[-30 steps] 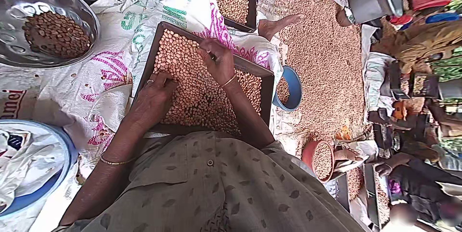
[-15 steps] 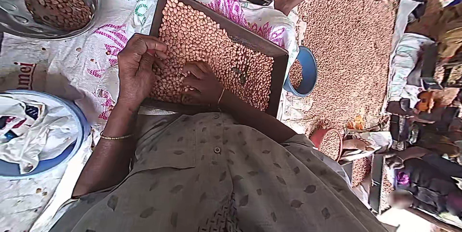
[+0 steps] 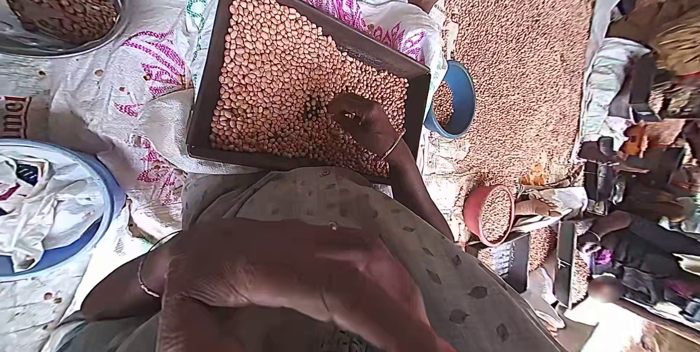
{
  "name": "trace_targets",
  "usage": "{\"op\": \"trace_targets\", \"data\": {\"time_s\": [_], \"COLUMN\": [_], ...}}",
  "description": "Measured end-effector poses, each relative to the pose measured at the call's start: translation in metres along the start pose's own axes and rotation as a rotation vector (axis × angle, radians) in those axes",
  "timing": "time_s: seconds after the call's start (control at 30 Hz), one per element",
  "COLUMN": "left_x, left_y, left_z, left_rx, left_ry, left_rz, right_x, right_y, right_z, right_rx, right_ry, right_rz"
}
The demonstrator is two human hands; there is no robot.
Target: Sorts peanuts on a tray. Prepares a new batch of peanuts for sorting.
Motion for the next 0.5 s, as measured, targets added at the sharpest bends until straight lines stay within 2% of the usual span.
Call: {"op": "trace_targets", "data": {"time_s": [0.07, 0.13, 0.2, 0.3, 0.5], "left_x": [0.024, 0.047, 0.070, 0.107, 0.126], "left_y": [-0.018, -0.020, 0.004, 0.059, 0.073], "left_z": [-0.034, -0.053, -0.062, -0.073, -0.063], "left_rx": [0.224, 0.328, 0.300, 0.178, 0.175], "left_ry": [0.274, 0.396, 0.422, 0.549, 0.318], "left_rz": [-0.196, -0.176, -0.108, -0.185, -0.164], "right_x": [0.021, 0.042, 0.040, 0.030, 0.025], "right_y": [-0.029, -0.052, -0.073, -0.084, -0.081], "right_z": [-0.028, -0.058, -0.089, -0.122, -0.124], "right_rx": [0.013, 0.101, 0.170, 0.281, 0.228], "right_ry": [-0.030, -0.021, 0.110, 0.367, 0.390], "right_rz": [0.055, 0.055, 0.135, 0.061, 0.056]}}
Point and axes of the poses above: each hand's wrist, its own y-axis away from the middle knuckle, its own z-axis out of the back of the hand, x = y × z, the point moved 8 cm from there along -y, towards the middle knuckle, and after that the axes turned 8 degrees about -y, right-handed, at the moved point
